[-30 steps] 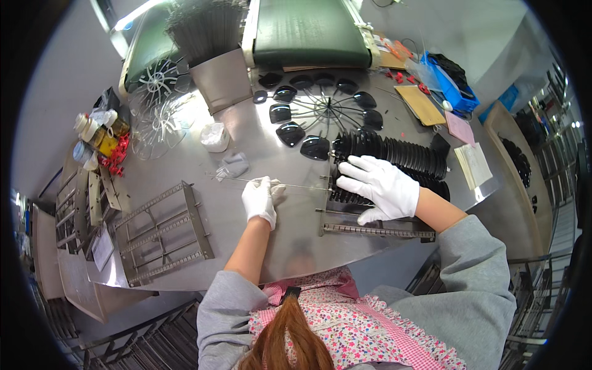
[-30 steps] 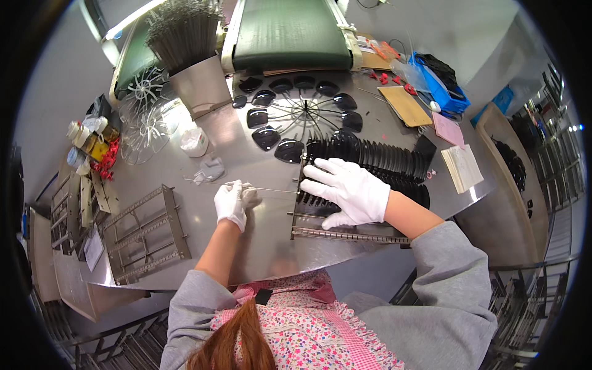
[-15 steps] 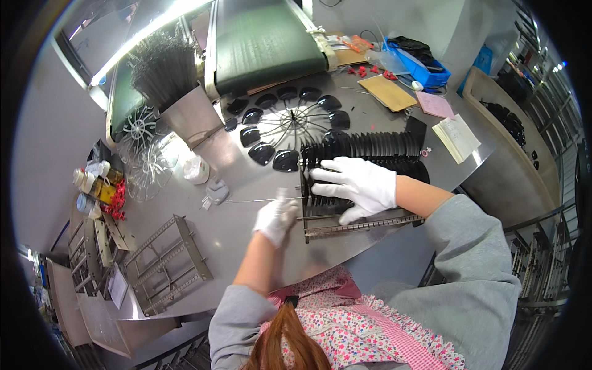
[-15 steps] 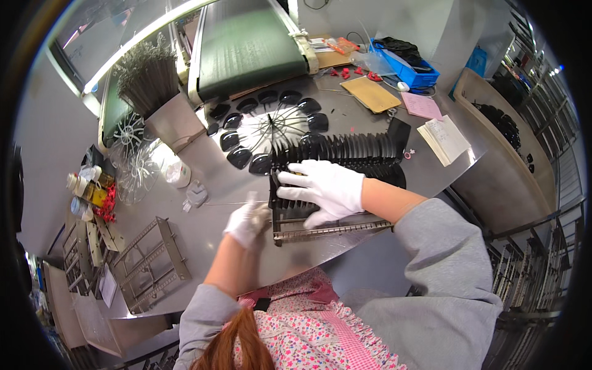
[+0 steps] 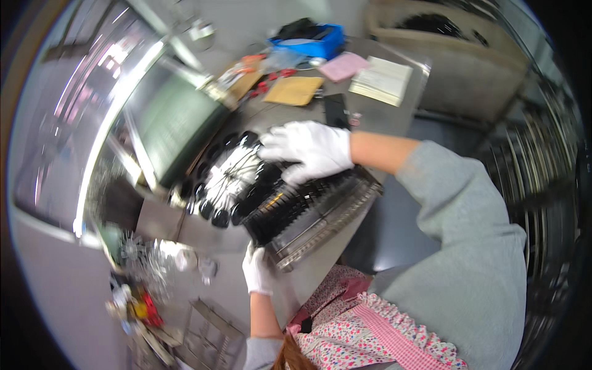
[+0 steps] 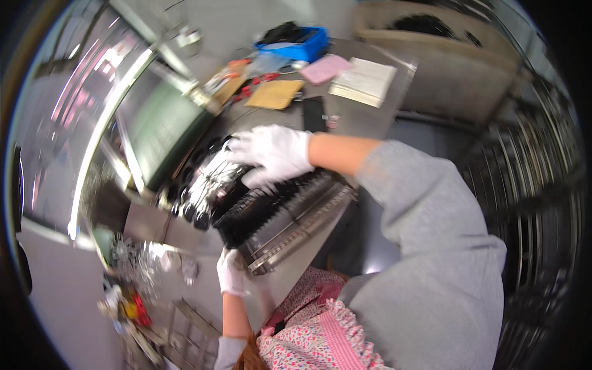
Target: The person assembles decorative items by inserting clear plastic rods into a metal frame and attaching black plastic components. They repeatedly pick up rods, align them with the frame, and secure them in place while handling multiple parts on a stainless steel workbench.
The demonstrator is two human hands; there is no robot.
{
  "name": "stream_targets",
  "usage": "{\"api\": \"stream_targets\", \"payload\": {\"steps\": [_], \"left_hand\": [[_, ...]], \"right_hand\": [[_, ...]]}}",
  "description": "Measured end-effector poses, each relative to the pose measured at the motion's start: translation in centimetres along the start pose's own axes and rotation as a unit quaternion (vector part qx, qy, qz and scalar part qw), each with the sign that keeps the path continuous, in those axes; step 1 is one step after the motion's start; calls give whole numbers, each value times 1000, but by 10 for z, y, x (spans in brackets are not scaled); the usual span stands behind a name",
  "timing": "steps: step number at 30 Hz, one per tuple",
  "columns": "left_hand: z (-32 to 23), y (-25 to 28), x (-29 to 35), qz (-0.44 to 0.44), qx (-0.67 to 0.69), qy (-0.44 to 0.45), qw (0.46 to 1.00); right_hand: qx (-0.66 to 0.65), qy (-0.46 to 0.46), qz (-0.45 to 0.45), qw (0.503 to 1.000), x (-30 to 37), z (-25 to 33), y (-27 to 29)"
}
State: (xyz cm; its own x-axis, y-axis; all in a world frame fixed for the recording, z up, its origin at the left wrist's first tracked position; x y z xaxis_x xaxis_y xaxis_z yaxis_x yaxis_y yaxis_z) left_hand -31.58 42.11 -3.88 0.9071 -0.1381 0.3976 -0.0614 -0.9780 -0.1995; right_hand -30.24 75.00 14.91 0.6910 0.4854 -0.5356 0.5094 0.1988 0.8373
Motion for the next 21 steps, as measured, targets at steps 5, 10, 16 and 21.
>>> {"api": "stream_targets", "payload": {"steps": [5, 10, 16, 21], "left_hand": [[-18, -2, -14, 53, -408, -112, 905], [-38, -32, -11, 22, -605, -124, 786], [-38, -45, 7, 13, -681, -163, 714], [-39, -36, 24, 121, -556, -161, 807]], "right_hand": [[-65, -112, 241, 962, 25, -31, -39], [35, -84, 168, 981, 36, -23, -61], [53, -57, 115, 990, 41, -20, -46], [93, -43, 106, 989, 39, -13, -37]]}}
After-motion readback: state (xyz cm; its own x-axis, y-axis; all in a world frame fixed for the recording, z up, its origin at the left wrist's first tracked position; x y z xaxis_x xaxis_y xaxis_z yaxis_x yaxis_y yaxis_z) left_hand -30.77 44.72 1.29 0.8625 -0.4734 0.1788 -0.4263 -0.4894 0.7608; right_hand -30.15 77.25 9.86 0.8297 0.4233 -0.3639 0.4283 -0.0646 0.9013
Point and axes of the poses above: each hand's wrist, its own x-axis away from the middle knuckle, its own y-axis out of the back of the hand, z = x × y, the point moved 5 cm from there along -x, towards the middle knuckle, and after that the axes turned 10 degrees about x, right-handed, at the moved point
